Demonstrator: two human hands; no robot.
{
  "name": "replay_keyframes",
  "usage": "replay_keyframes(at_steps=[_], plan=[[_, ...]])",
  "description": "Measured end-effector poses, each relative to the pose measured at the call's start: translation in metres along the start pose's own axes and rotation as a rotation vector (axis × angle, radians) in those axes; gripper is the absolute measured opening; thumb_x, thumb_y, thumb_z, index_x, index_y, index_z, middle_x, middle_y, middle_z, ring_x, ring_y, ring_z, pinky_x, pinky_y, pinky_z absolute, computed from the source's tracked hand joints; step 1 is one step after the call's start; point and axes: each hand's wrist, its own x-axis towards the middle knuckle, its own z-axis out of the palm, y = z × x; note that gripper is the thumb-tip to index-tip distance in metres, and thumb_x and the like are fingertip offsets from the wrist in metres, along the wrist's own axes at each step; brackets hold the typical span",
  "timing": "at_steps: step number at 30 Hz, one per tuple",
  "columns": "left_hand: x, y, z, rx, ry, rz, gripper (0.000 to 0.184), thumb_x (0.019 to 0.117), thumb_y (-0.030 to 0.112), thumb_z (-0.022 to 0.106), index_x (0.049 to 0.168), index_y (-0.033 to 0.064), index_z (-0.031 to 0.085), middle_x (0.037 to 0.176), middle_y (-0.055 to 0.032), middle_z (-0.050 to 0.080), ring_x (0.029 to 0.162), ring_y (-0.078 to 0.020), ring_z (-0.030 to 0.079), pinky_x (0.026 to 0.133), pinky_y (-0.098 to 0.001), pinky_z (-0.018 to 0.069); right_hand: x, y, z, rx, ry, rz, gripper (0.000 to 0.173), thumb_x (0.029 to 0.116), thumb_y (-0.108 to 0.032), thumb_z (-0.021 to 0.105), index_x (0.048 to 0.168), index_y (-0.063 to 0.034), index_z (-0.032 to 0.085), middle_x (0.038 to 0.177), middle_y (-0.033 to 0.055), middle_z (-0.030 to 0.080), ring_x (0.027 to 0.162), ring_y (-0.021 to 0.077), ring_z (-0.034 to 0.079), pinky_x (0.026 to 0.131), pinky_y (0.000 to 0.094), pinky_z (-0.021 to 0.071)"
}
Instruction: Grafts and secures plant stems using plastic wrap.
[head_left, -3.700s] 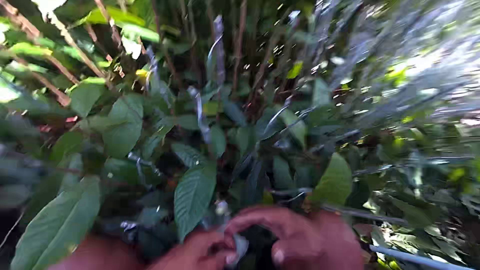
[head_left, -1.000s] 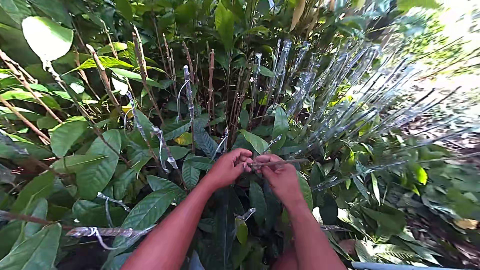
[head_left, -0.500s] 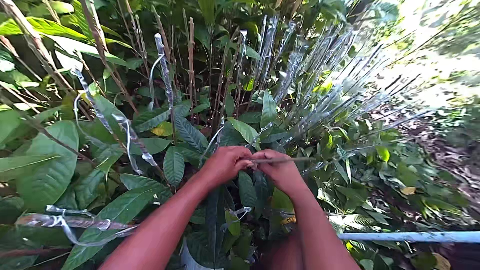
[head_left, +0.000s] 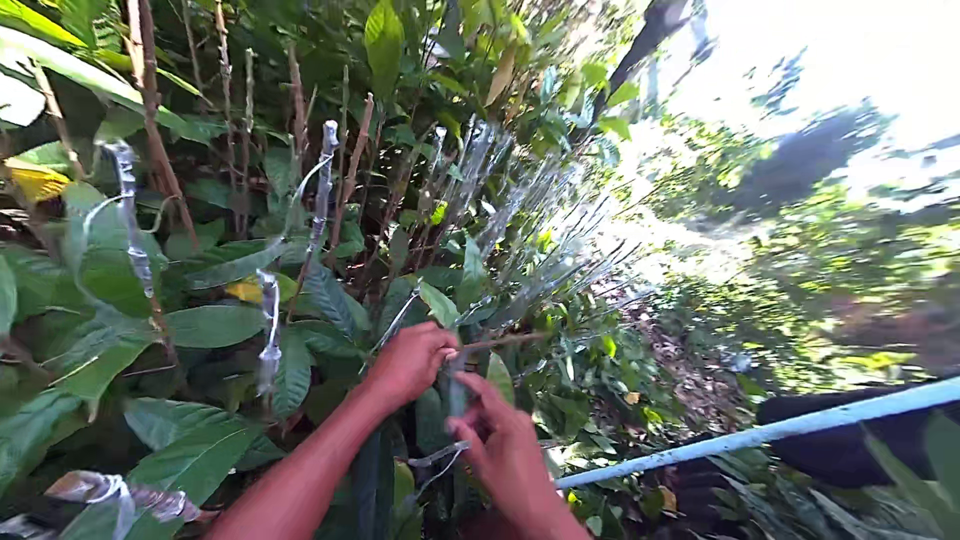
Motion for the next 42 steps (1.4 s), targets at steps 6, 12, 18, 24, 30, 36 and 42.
replay_keyframes(at_steps=[6,12,18,24,30,36,42], plan=[[-0.003,-0.007,0.022,-0.077,-0.143,0.102,0.020,0.0969,0.007,0.063,0.113,-0.0005,0.074,0.113,-0.0201,0.071,0.108,-0.0357,0.068,0.099,-0.0543,0.0520,0.049,-0.025,-0.054,0.376,-0.489,0.350,0.025,0.1039,-0.014,0.056,0.124,-0.0012,0.063,0.105,0.0066,0.074,0.075,0.0093,0.068,0.060,0.0259,0.0536],[-0.018,-0.017,0.019,-0.106,-0.229,0.159,0.020,0.0951,0.002,0.064,0.112,0.0005,0.075,0.117,-0.0183,0.072,0.112,-0.0337,0.068,0.103,-0.0526,0.0512,0.095,0.032,-0.077,0.624,-0.538,0.301,0.043,0.1006,-0.002,0.039,0.143,-0.0062,0.047,0.146,0.0080,0.059,0.095,0.0078,0.070,0.056,0.0205,0.0490],[-0.024,-0.017,-0.009,-0.089,-0.110,0.021,0.017,0.0948,0.013,0.070,0.107,0.0022,0.076,0.107,-0.0144,0.074,0.102,-0.0264,0.070,0.098,-0.0482,0.0537,0.091,0.052,-0.041,-0.232,-0.462,0.123,0.039,0.1030,-0.009,0.053,0.142,-0.0072,0.058,0.134,0.0121,0.068,0.123,0.0284,0.065,0.106,0.0521,0.0497],[-0.014,-0.008,-0.034,-0.110,0.041,-0.063,0.016,0.0974,0.011,0.066,0.108,0.0031,0.074,0.106,-0.0125,0.072,0.092,-0.0221,0.069,0.089,-0.0429,0.0564,0.083,0.027,-0.018,-0.347,-0.341,0.182,0.032,0.0983,-0.024,0.068,0.127,-0.0093,0.068,0.116,0.0083,0.075,0.111,0.0258,0.070,0.101,0.0519,0.0533],[-0.011,0.002,-0.029,0.028,0.172,-0.113,0.023,0.1017,0.016,0.058,0.112,0.0062,0.076,0.110,-0.0123,0.074,0.105,-0.0283,0.070,0.099,-0.0539,0.0508,0.034,-0.039,-0.004,-0.432,-0.214,-0.336,0.021,0.0974,-0.018,0.064,0.113,-0.0082,0.074,0.086,0.0081,0.075,0.067,0.0237,0.072,0.061,0.0449,0.0604],[-0.022,-0.003,0.002,0.210,0.022,0.169,0.022,0.1021,0.022,0.061,0.109,0.0059,0.074,0.109,-0.0113,0.074,0.108,-0.0274,0.070,0.119,-0.0620,0.0305,0.102,0.004,-0.086,0.394,-0.438,0.052,0.041,0.1003,-0.022,0.057,0.140,-0.0133,0.055,0.125,0.0023,0.071,0.090,0.0066,0.071,0.065,0.0210,0.0582],[-0.019,0.007,-0.023,-0.031,0.196,-0.025,0.024,0.1019,0.018,0.058,0.114,0.0022,0.072,0.109,-0.0162,0.072,0.106,-0.0306,0.068,0.102,-0.0523,0.0486,0.058,-0.010,-0.037,-0.554,-0.269,-0.175,0.031,0.0966,-0.026,0.069,0.122,-0.0065,0.068,0.090,0.0089,0.075,0.075,0.0267,0.072,0.071,0.0493,0.0596]])
